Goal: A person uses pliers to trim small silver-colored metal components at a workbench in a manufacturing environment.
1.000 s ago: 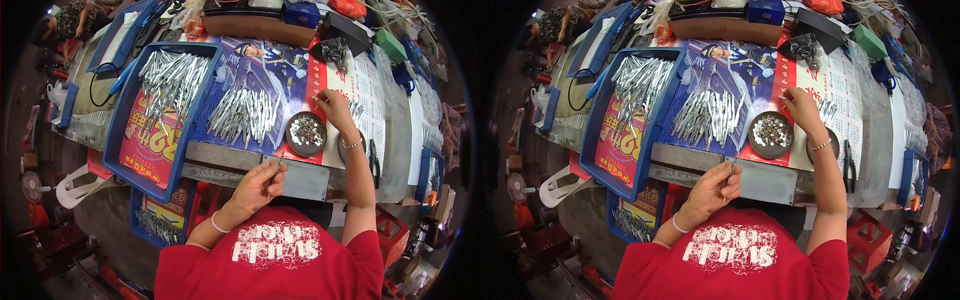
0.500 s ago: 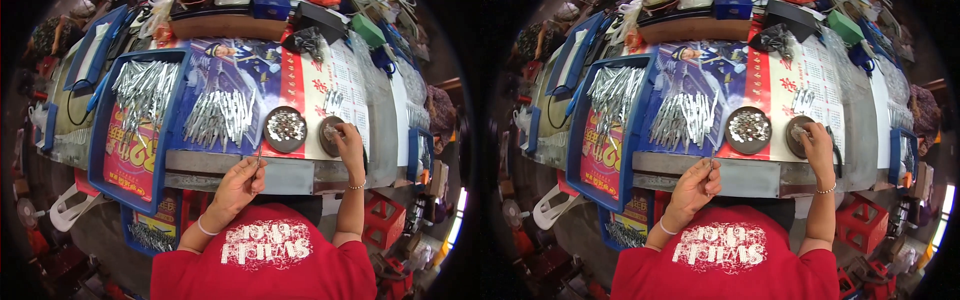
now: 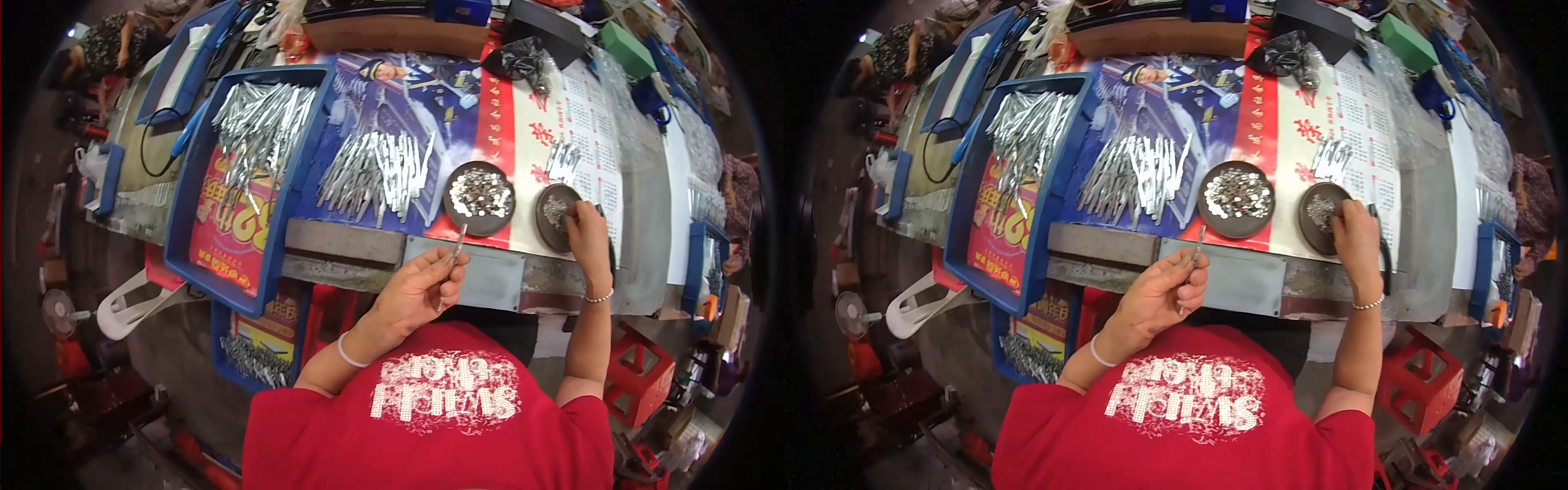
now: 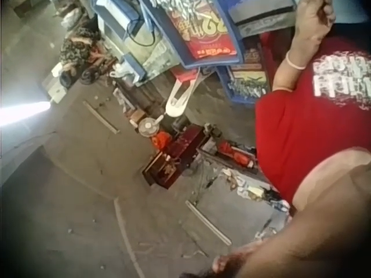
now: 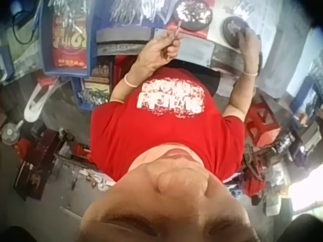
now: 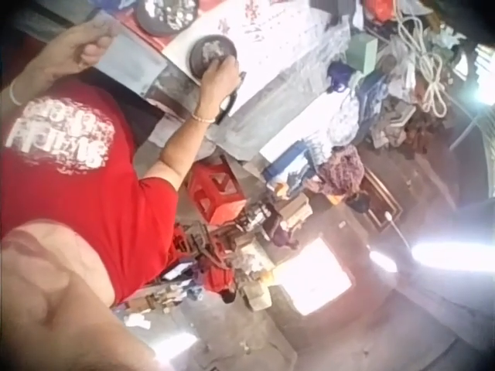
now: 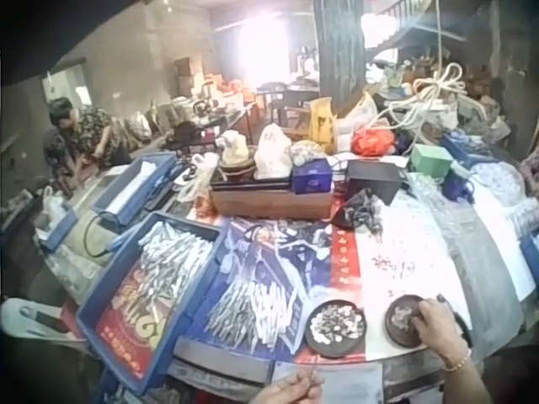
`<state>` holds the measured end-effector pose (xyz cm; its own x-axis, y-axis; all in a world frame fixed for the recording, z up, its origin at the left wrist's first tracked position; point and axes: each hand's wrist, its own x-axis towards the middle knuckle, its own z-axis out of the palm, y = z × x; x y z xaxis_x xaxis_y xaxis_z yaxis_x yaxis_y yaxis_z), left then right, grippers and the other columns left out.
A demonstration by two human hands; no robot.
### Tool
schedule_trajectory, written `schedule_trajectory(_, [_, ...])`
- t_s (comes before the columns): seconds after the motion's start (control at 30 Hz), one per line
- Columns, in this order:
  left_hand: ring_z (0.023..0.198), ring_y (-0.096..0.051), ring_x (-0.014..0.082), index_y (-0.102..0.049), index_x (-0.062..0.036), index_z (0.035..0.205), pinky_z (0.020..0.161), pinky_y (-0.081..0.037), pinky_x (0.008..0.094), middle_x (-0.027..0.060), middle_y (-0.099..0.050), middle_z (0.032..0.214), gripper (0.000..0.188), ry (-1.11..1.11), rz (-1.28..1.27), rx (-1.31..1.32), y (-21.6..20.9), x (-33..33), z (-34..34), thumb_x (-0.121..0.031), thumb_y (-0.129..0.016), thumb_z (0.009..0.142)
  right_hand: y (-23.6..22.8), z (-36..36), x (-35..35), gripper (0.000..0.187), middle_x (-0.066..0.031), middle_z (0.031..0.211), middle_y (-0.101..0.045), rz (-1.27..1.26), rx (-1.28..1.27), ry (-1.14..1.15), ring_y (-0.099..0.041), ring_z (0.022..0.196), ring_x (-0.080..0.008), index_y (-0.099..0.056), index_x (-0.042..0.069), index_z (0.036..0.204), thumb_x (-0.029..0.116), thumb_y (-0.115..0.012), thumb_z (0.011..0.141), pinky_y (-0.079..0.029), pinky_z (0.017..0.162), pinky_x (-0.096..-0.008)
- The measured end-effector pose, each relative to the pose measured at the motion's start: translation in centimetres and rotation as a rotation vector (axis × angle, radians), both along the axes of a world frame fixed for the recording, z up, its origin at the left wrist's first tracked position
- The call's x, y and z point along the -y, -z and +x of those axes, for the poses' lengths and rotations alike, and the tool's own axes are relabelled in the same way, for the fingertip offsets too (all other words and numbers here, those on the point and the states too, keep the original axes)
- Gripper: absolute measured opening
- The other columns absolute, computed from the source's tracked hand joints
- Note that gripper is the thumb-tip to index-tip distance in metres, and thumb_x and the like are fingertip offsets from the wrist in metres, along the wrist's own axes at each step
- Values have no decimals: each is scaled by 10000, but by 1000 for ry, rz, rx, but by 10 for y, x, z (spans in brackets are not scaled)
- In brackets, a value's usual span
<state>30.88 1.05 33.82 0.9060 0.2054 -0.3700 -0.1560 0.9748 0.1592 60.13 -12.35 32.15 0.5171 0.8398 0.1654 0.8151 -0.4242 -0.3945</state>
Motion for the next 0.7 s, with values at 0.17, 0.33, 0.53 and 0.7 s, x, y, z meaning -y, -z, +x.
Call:
schedule_trajectory(0.17, [628,-507,63,-555,-51,981,565,-416,202,6,-561,804,151,26,8,-17,-3,2,4,-190,-533,925,-6,-3,5,64,-156,751,-548,114,-128,102,-533,681,-315,-540,-6,840,47,-571,822,-412,623,-375])
schedule_trajectory(0.33, [631,-512,66,-542,-77,931,556,-413,193,12,-551,799,110,41,-9,-16,-4,6,6,-187,-539,922,-2,-4,9,109,-141,715,-530,110,-173,148,-509,637,-255,-526,-20,849,86,-546,867,-402,598,-339])
schedule_trajectory(0.53, [616,-472,66,-525,-67,957,528,-399,191,29,-520,816,132,40,4,-46,-3,11,7,-196,-520,930,-15,-40,5,160,-50,699,-491,253,-513,135,-466,636,-121,-497,-16,848,127,-500,921,-384,580,-265])
schedule_trajectory(0.7, [616,-480,68,-519,-80,964,536,-402,191,35,-533,828,129,18,58,-79,-8,15,9,-206,-516,933,-47,-121,-16,112,-26,736,-465,303,-909,-180,-423,656,-101,-483,6,837,80,-473,919,-373,611,-220])
